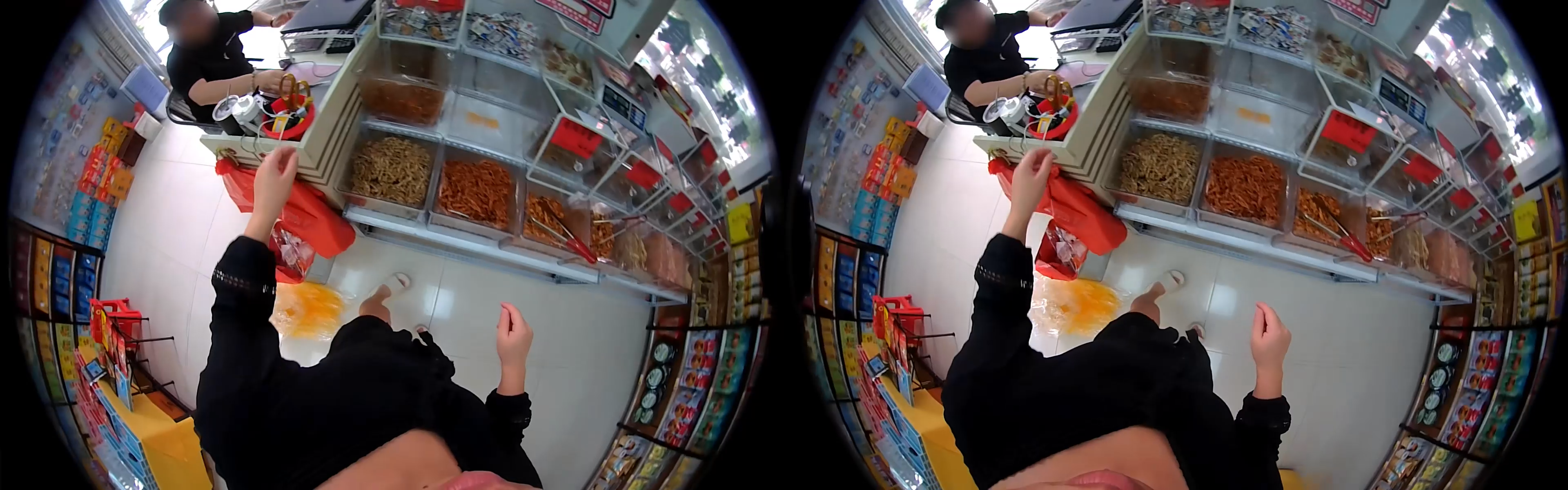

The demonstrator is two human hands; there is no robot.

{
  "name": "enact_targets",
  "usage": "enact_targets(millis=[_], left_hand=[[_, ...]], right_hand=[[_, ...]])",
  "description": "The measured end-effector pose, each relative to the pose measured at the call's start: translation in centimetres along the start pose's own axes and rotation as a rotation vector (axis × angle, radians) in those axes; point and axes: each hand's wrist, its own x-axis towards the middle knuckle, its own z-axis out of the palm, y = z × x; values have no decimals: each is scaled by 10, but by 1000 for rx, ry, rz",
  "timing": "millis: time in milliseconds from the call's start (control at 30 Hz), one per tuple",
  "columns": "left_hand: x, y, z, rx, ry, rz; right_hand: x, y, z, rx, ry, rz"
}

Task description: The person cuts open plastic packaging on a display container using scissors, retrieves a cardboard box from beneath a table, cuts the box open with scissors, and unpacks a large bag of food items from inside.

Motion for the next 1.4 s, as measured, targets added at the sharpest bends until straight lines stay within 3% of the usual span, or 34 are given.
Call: enact_targets(millis=[67, 133, 200, 267, 333, 533, 633, 667, 767, 833, 933, 1033, 1133, 1200, 1233, 1267, 1333, 1400], left_hand=[[63, -15, 0, 18, -14, -42], [109, -30, 9, 404, 89, 98], [150, -37, 15, 548, 49, 64], [181, -61, 28, 721, -170, -105], [197, -64, 39, 777, -282, -179], [211, -76, 49, 595, -327, -209], [212, -101, 41, 210, -373, -174], [214, -99, 37, 242, -403, -127], [217, -109, 40, 152, -373, -180], [218, -97, 36, 113, -203, -164], [228, -76, 8, -128, -169, -118], [216, -11, -14, -252, -108, -11], [177, 69, -7, -185, -28, 350], [158, 98, 8, -86, -113, 781], [144, 111, 21, -113, -121, 806], [125, 119, 39, -286, -451, 857], [86, 148, 88, -405, -639, 1351], [14, 198, 101, -663, -873, 1398]], right_hand=[[23, -16, 24, 3, 27, -34], [32, -33, 48, 100, 8, 136], [38, -48, 75, 126, -12, 130], [48, -59, 95, 135, -19, 148], [58, -67, 106, 38, -92, -60], [77, -62, 113, 64, -99, 156], [86, -58, 120, 29, -91, 238], [90, -59, 125, 27, -84, 233], [100, -65, 134, 30, -101, 204], [100, -71, 137, 47, -112, 176], [94, -72, 135, 61, -111, 203], [78, -69, 129, 6, -106, 209], [61, -73, 120, -5, -45, 165], [46, -83, 110, 166, 42, 273], [35, -90, 102, 160, 77, 284], [23, -98, 95, 289, 141, 312], [-6, -112, 84, 401, 269, 344], [-52, -128, 73, 940, 551, 402]])
